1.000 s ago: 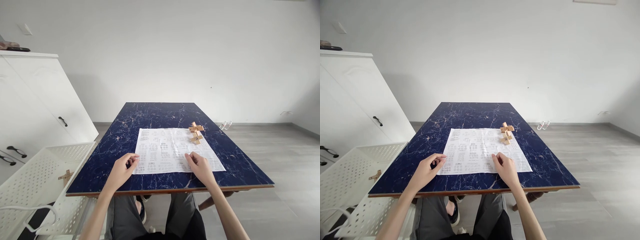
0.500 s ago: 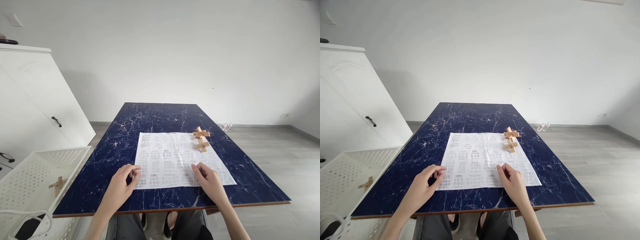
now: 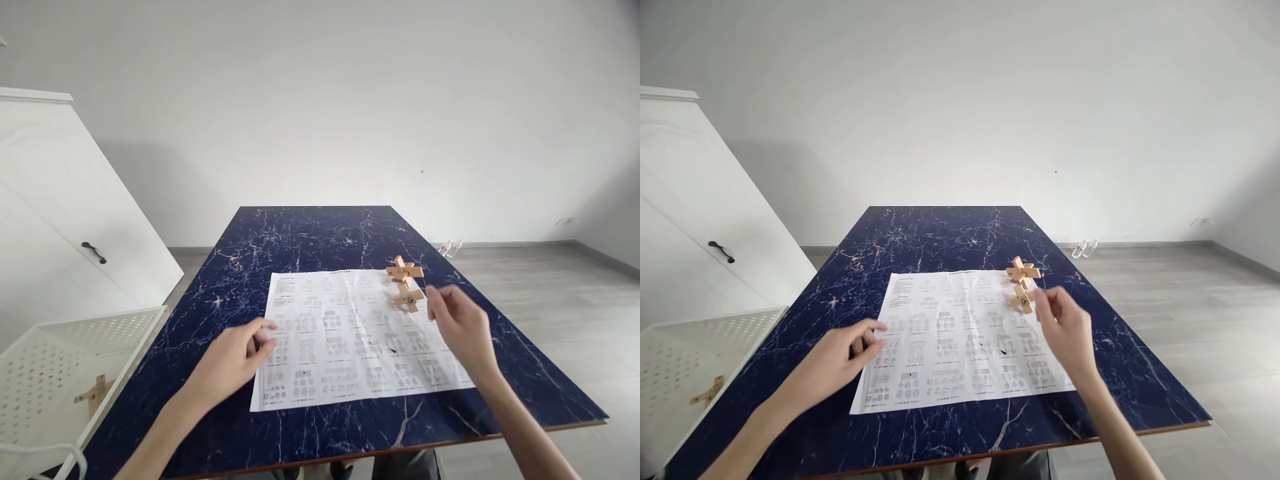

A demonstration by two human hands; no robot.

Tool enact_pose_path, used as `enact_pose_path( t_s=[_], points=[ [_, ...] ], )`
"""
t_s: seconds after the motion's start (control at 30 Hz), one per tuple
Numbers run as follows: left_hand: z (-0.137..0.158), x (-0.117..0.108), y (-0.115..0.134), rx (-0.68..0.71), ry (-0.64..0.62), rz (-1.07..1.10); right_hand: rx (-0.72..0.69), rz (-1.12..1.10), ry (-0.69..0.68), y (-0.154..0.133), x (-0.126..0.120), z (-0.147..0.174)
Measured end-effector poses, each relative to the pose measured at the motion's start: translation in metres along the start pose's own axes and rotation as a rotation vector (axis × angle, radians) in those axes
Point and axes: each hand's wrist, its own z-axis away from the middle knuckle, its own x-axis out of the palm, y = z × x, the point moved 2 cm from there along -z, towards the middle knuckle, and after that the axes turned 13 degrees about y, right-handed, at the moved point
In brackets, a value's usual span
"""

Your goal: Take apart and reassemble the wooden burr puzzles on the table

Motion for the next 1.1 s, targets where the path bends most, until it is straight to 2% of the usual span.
enact_pose_path(
  t_s=[0.07, 0.17, 0.27, 0.43, 0.67, 0.8, 0.87, 0.97, 1.03, 1.1],
  points=[
    [-0.03, 0.001, -0.002, 0.037, 0.038, -0.022, -0.035, 0.084, 0.101, 0.01, 0.012, -0.038],
    [-0.069, 0.014, -0.008, 0.078, 0.11, -0.019, -0.018, 0.114, 0.043, 0.029, 0.04, -0.082],
    [-0.091, 0.029, -0.018, 0.082, 0.158, -0.013, -0.017, 0.147, -0.005, 0.043, 0.061, -0.099],
    [-0.09, 0.034, -0.029, 0.096, 0.138, -0.003, -0.027, 0.199, -0.018, 0.055, 0.066, -0.09],
    [-0.09, 0.037, -0.027, 0.114, 0.114, -0.051, -0.024, 0.205, -0.066, 0.06, 0.06, -0.086],
    [-0.09, 0.038, -0.026, 0.13, 0.119, -0.089, -0.028, 0.173, -0.033, 0.058, 0.06, -0.087],
    [-0.09, 0.039, -0.027, 0.143, 0.119, -0.116, -0.031, 0.132, -0.007, 0.054, 0.06, -0.086],
    [-0.088, 0.04, -0.028, 0.165, 0.123, -0.151, -0.056, -0.058, 0.013, 0.042, 0.06, -0.081],
    [-0.086, 0.04, -0.027, 0.19, 0.131, -0.163, -0.097, -0.184, -0.005, 0.03, 0.058, -0.074],
    [-0.082, 0.04, -0.025, 0.214, 0.148, -0.165, -0.171, -0.192, -0.007, 0.015, 0.055, -0.063]
  ],
)
